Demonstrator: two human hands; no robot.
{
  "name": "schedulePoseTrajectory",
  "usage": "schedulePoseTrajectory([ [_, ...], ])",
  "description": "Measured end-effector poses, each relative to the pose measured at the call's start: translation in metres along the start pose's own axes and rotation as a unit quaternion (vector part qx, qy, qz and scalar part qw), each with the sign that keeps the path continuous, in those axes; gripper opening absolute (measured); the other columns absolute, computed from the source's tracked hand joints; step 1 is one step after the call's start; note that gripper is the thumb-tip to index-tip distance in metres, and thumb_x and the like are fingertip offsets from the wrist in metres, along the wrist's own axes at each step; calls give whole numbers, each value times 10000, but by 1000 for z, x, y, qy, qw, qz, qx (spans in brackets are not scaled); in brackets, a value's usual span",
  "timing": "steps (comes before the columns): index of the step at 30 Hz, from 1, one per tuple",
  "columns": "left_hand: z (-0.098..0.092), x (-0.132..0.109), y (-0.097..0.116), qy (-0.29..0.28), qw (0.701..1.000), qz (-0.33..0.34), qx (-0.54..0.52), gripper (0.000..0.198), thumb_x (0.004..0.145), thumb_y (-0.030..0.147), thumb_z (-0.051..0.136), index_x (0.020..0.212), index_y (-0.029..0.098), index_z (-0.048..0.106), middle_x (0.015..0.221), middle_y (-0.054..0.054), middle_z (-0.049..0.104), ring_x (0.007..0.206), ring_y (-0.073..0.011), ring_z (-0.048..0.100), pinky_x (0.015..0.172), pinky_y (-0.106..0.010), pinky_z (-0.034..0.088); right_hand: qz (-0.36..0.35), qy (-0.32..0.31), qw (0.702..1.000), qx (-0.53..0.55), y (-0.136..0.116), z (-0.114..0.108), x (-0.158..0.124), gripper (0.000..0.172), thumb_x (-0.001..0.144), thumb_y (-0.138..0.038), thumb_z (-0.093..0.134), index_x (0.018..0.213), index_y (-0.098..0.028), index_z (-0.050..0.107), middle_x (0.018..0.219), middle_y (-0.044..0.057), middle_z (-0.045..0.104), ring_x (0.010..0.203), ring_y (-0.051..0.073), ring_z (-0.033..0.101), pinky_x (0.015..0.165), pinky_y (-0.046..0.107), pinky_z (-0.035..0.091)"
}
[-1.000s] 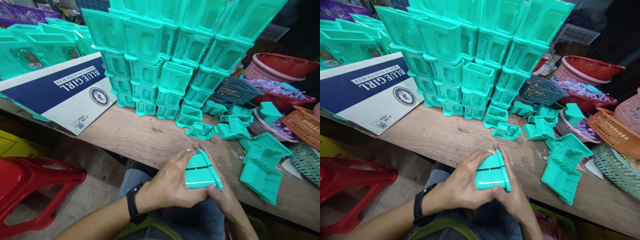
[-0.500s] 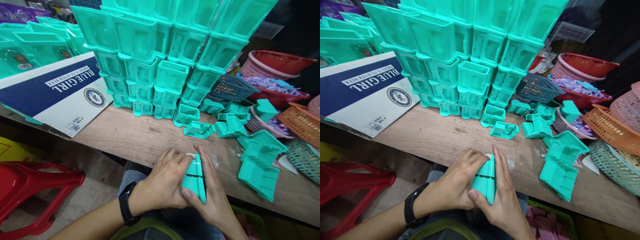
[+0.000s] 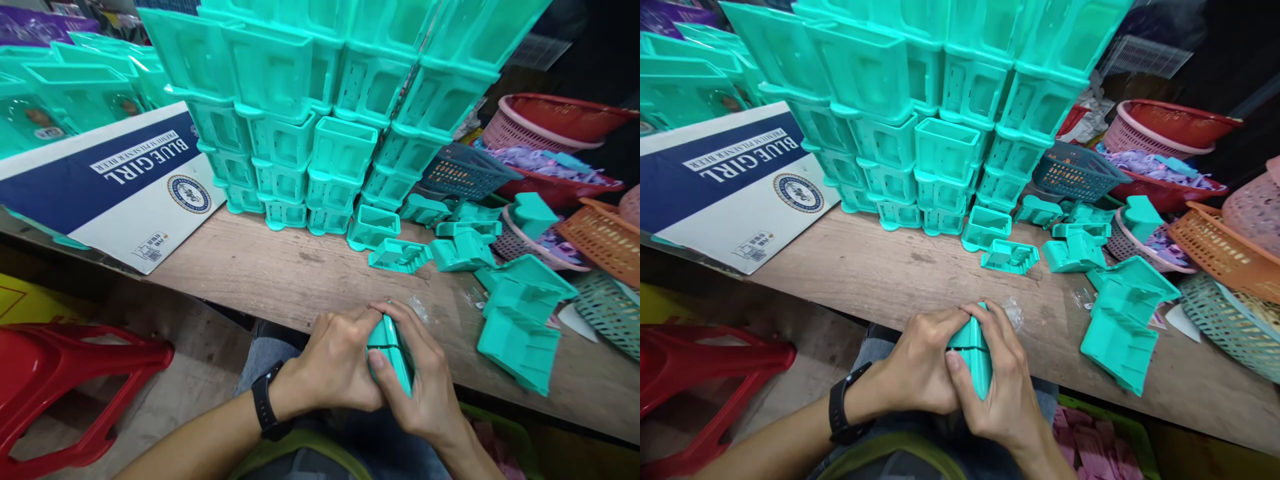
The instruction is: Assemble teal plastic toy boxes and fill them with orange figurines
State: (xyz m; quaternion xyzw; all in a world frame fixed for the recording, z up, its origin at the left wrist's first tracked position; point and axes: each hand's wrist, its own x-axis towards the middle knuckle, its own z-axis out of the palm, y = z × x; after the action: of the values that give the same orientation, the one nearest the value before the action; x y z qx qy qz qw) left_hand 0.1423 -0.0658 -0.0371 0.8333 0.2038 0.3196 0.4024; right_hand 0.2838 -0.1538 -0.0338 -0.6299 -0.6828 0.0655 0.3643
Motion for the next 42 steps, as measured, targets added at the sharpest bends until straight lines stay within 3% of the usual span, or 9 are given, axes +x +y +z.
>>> schedulePoseTrajectory([
  [3,1,-2,5,-4,999,-31,8,429,664,297,621,1066,145,615,868,-98,712,728,-307,706,629,-398,556,-6,-14,1000,4,1,-3,3,405,992,-410,564,1358,-238,555,1303,111,659,1288,291,602,1050,447,526],
  [6,-3,-4,3,-20,999,-34,6,504,713,290,705,1181,133,608,1035,-135,727,925,-352,728,799,-474,603,-13,-16,1000,1,4,-6,6,475,971,-454,613,1395,-251,546,1369,114,645,1338,310,579,1064,456,515],
  [11,-19,-3,-7,-3,993,-30,-115,943,634,360,973,1436,238,491,1432,-111,630,1300,-339,621,1117,-482,518,57,67,994,69,17,-13,5,524,968,-546,588,1399,-249,569,1416,121,636,1336,352,587,1061,475,500],
  [15,-22,-2,-3,8,977,-55,-204,842,657,355,980,1381,264,561,1284,-60,710,1157,-291,695,1029,-420,568,93,82,979,161,24,-14,3,559,1034,-591,406,1453,-245,536,1476,122,610,1372,360,571,1056,485,508],
  [20,-13,-3,-1,39,984,-63,-162,793,630,306,954,1327,224,586,1207,-61,726,1073,-288,712,970,-410,583,-13,69,998,8,19,-19,3,508,1048,-535,463,1483,-285,541,1555,98,551,1465,351,482,1152,508,436],
  [26,-17,-4,-9,41,989,-51,-133,721,638,394,938,1247,184,614,1187,-94,733,1076,-313,715,937,-408,592,-63,-47,992,-98,23,-31,7,882,819,-792,669,1540,-317,488,1482,134,611,1362,414,577,1107,610,467],
  [31,-23,-1,-11,19,990,-87,-107,718,601,328,910,1245,189,626,1169,-83,741,1037,-309,715,910,-407,591,-19,-82,994,-67,29,-34,9,680,927,-616,676,1519,-321,517,1478,123,618,1342,363,606,1080,544,510],
  [35,-22,2,-14,15,989,-101,-106,771,591,391,927,1265,174,621,1192,-94,739,1055,-316,711,955,-429,578,-9,-82,994,-72,25,-29,11,713,907,-630,688,1528,-332,505,1488,112,601,1354,369,590,1073,542,509],
  [42,-21,5,-11,5,990,-68,-126,634,678,485,880,1217,204,704,1098,-62,782,965,-291,742,894,-389,599,-70,-16,993,-94,29,-21,14,636,872,-695,692,1340,-270,617,1260,123,707,1177,355,679,979,476,521],
])
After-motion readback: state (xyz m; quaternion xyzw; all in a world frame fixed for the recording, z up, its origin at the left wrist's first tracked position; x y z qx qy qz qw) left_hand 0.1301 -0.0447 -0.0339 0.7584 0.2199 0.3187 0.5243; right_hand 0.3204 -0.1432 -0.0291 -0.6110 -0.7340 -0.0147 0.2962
